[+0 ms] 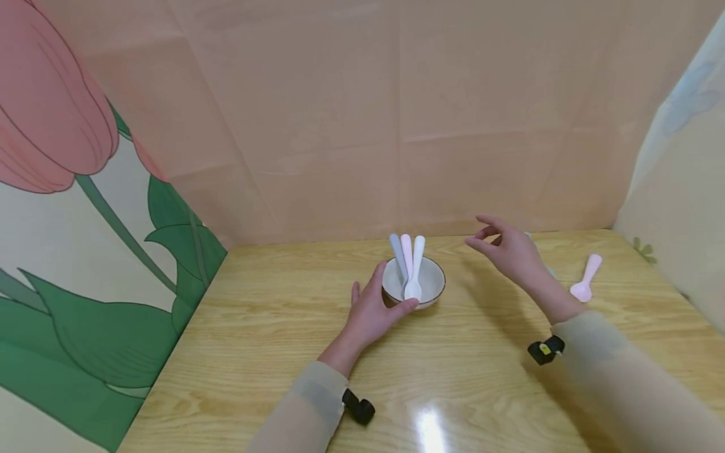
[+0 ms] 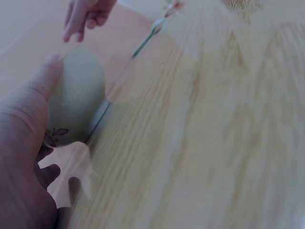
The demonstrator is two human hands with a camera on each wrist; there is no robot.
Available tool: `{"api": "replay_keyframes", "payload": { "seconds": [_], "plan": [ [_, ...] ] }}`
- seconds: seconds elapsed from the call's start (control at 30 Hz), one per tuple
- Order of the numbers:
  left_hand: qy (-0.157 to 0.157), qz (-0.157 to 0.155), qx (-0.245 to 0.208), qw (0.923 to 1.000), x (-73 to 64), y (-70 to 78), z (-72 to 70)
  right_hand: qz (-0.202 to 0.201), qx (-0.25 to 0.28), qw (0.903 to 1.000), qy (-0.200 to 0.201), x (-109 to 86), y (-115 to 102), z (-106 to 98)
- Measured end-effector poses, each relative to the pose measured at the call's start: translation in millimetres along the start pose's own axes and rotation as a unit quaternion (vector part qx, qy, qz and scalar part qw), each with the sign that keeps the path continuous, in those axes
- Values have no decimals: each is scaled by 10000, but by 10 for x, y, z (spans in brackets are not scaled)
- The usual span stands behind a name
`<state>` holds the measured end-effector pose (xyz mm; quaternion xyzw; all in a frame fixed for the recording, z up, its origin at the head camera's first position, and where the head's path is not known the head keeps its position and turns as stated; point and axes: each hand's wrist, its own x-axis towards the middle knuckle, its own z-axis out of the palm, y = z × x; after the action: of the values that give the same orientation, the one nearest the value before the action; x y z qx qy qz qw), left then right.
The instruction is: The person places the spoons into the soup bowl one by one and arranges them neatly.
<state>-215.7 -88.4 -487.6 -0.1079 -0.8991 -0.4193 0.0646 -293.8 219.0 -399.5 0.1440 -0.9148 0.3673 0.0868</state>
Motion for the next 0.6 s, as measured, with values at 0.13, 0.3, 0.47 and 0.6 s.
{"api": "replay_keyframes", "payload": {
  "seconds": [0.13,0.3,0.47,0.6],
  "plan": [
    [-15,-36,12,10000,-1,8,-1,12,-143,9999,-2,7,122,-80],
    [-41,-64,35,10000,-3,0,3,122,-241,9996,-59,9,247,-177],
    [-22,-43,-2,10000,-4,1,8,254,-373,9990,-66,3,363,-283],
    [-25,-51,-34,10000,-7,10,2,318,-402,9987,-41,1,450,-370]
  ]
}}
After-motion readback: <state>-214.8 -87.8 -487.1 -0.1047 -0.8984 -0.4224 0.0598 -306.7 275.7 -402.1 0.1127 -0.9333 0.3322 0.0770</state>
